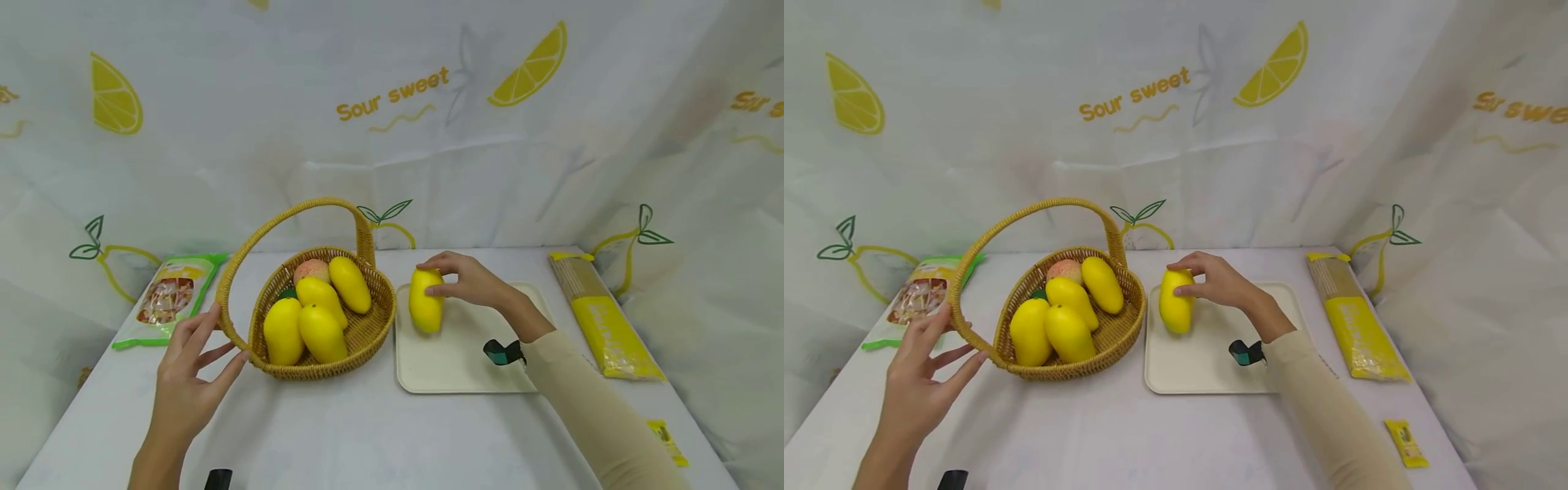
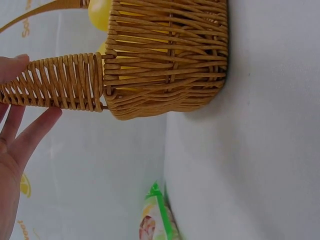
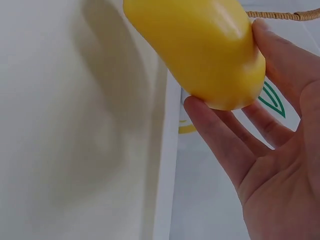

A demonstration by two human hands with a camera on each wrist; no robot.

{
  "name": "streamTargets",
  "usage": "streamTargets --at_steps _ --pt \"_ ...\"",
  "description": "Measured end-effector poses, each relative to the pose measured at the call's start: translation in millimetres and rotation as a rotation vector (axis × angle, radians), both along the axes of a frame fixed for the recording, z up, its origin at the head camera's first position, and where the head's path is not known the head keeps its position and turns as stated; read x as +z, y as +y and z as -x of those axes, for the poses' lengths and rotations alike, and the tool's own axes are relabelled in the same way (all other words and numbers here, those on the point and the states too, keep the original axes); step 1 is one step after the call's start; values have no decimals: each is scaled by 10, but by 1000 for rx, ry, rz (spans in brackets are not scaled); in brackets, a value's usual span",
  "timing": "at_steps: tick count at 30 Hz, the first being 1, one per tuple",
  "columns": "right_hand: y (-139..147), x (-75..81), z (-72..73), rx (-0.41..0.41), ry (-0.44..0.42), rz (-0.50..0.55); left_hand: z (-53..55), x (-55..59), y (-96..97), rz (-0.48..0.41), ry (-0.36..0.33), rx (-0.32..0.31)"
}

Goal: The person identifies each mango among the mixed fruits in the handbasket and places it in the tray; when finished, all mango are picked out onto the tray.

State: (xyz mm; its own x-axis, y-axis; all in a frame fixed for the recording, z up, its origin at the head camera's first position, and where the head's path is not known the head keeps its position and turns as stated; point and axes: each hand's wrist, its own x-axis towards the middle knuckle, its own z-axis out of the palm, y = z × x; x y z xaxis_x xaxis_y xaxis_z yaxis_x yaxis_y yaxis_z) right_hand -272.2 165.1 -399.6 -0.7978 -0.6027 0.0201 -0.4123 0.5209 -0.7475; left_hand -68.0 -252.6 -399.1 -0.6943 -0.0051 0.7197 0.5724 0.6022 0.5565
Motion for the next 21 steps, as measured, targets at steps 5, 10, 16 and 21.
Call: streamTargets --at_steps 5,10,16,21 --pt "0 -54 15 9 1 -44 0 20 8 1 -33 11" --pt "-8 -112 28 52 29 -89 -28 39 19 -2 -65 22" --pt "-5 -139 29 58 14 -92 -6 43 27 -2 -38 6" --pt "-50 -182 53 76 -8 -110 -19 30 19 7 -83 43"
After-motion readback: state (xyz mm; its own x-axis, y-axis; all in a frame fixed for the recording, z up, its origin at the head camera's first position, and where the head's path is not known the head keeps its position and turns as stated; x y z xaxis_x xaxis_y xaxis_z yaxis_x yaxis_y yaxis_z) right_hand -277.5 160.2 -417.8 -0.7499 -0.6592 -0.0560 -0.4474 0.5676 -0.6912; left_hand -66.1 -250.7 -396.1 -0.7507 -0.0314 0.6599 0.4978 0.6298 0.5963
